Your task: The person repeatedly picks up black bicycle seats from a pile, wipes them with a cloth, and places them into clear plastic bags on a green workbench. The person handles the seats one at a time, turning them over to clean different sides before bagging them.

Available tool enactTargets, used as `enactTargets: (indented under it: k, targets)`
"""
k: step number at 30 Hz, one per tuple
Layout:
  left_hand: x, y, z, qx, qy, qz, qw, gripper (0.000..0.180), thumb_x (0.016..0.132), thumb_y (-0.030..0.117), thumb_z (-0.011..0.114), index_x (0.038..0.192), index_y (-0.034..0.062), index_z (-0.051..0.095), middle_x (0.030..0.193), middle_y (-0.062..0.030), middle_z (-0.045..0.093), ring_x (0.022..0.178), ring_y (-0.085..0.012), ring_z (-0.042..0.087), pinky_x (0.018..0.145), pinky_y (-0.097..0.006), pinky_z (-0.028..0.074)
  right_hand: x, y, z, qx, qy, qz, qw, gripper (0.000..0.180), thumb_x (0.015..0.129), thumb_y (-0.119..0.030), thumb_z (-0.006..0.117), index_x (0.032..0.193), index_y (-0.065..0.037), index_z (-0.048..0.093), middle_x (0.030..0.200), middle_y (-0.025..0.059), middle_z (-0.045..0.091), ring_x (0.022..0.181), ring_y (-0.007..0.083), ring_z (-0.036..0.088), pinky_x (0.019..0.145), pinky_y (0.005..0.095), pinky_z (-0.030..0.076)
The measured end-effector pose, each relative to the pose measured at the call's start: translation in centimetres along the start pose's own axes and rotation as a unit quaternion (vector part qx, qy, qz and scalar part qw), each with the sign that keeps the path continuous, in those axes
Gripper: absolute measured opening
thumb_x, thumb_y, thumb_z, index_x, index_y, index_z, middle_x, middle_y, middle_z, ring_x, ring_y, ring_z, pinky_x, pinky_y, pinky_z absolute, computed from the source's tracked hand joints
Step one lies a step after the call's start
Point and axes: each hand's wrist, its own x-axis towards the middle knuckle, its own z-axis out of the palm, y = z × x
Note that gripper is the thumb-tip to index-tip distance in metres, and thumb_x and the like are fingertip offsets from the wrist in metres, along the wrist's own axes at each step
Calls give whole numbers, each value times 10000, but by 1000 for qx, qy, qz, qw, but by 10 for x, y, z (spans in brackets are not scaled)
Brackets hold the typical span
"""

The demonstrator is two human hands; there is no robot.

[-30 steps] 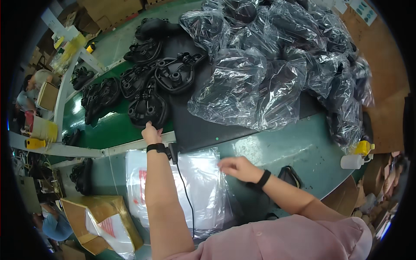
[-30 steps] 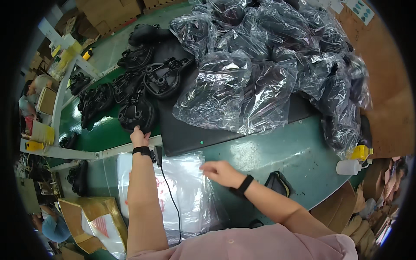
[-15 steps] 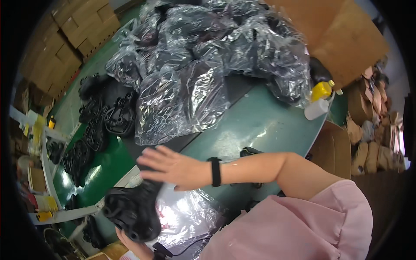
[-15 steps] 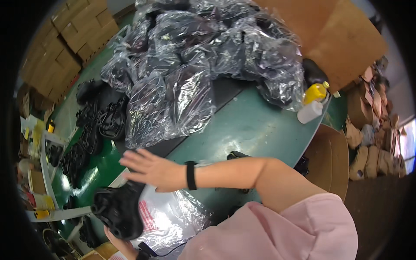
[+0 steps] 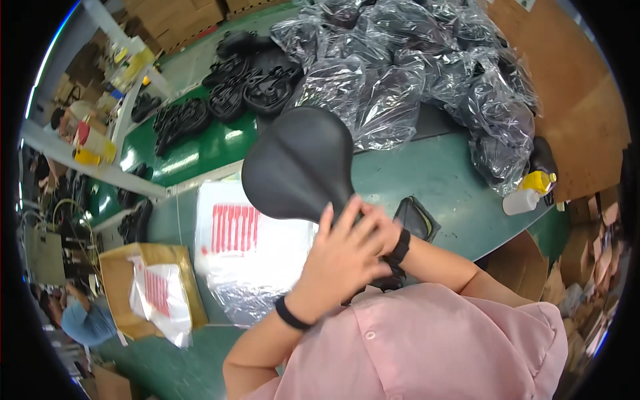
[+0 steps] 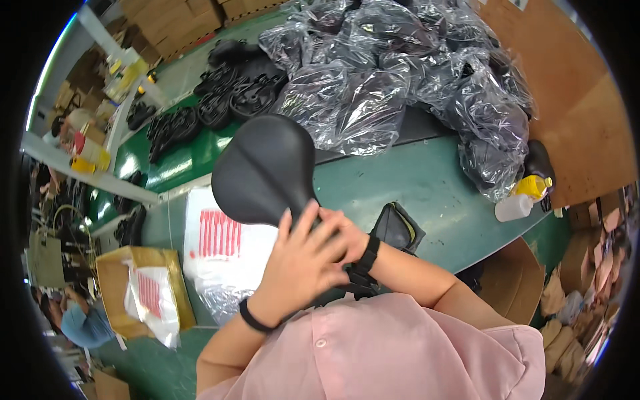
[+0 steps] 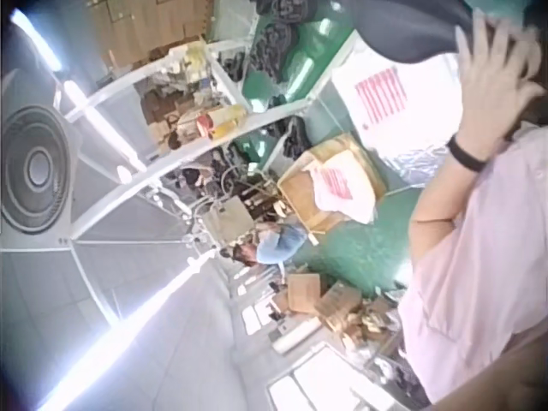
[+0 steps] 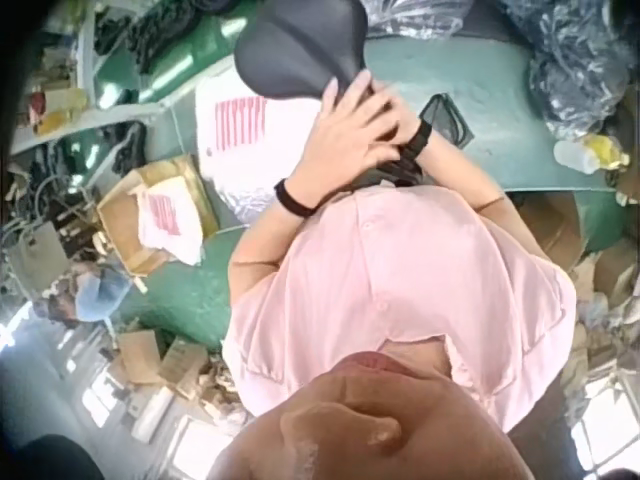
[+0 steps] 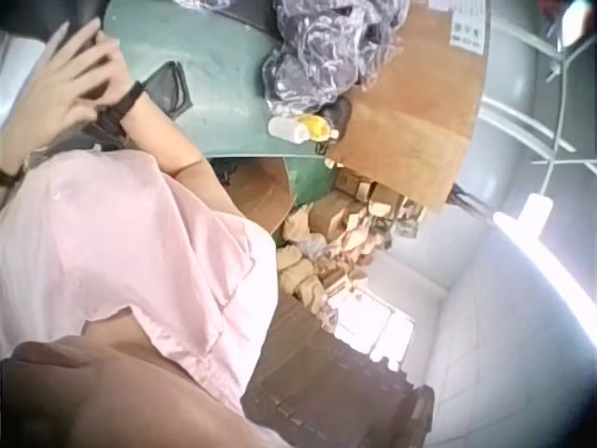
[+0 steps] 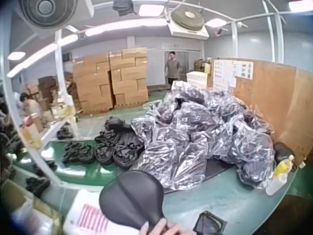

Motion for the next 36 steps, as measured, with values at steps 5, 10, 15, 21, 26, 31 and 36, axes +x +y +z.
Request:
enactTargets:
  k: [5, 10, 15, 21, 26, 31, 36]
  targets:
    - [19, -72, -26, 57, 188, -106, 975, 469, 831, 358, 603, 1274, 214, 547, 1304, -93, 523, 1207, -375, 441, 985, -467, 358, -23, 6, -52, -116, -249, -6, 961, 657, 880, -529, 466, 1211, 36, 410, 735, 183, 507, 368, 207, 453, 275, 258, 363]
    - [-79, -168, 30, -117, 98, -365, 918, 457, 862, 279, 595, 1266, 73, 540, 1086, -163, 637, 967, -375, 586, 872, -415, 453, -46, 1, -64, -181, -194, -25, 964, 644, 888, -468, 475, 1181, 99, 392, 728, 196, 534, 368, 179, 467, 272, 251, 373]
    - [-49, -78, 21, -89, 252, -230, 936, 815, 711, 351, 743, 1367, 32, 379, 1345, -194, 437, 1202, -373, 429, 1010, -437, 334, -55, 5, -60, -123, -190, -70, 972, 637, 878, -464, 480, 1188, 87, 403, 740, 195, 544, 357, 196, 474, 273, 262, 371]
    - [-6, -41, -21, 13, 162, -214, 963, 1298, 467, 532, 835, 1462, 67, 145, 1403, -288, 287, 1207, -479, 392, 979, -480, 366, -48, 24, -52, -168, -195, 26, 966, 619, 861, -450, 507, 1179, 73, 419, 746, 191, 551, 354, 194, 479, 303, 274, 382]
    - [-19, -60, -28, -143, 110, -266, 947, 1175, 491, 450, 855, 1421, 48, 261, 1101, -253, 592, 1044, -390, 563, 891, -408, 448, -57, 36, -51, -164, -179, 47, 969, 618, 836, -436, 537, 1152, 83, 424, 711, 183, 547, 355, 181, 478, 311, 262, 381]
    - [-28, -79, -34, -208, 93, -227, 947, 831, 597, 376, 822, 1259, -16, 508, 1080, -207, 624, 978, -314, 611, 822, -361, 475, -62, 39, -52, -164, -169, 49, 971, 624, 821, -421, 544, 1147, 96, 420, 701, 175, 549, 353, 183, 475, 301, 259, 376]
    - [-36, -105, -33, -327, 47, -258, 908, 688, 695, 329, 765, 1234, -28, 531, 989, -190, 659, 873, -300, 636, 766, -343, 479, -62, 40, -56, -141, -186, 67, 970, 638, 820, -428, 540, 1152, 102, 414, 703, 181, 555, 347, 189, 471, 296, 259, 379]
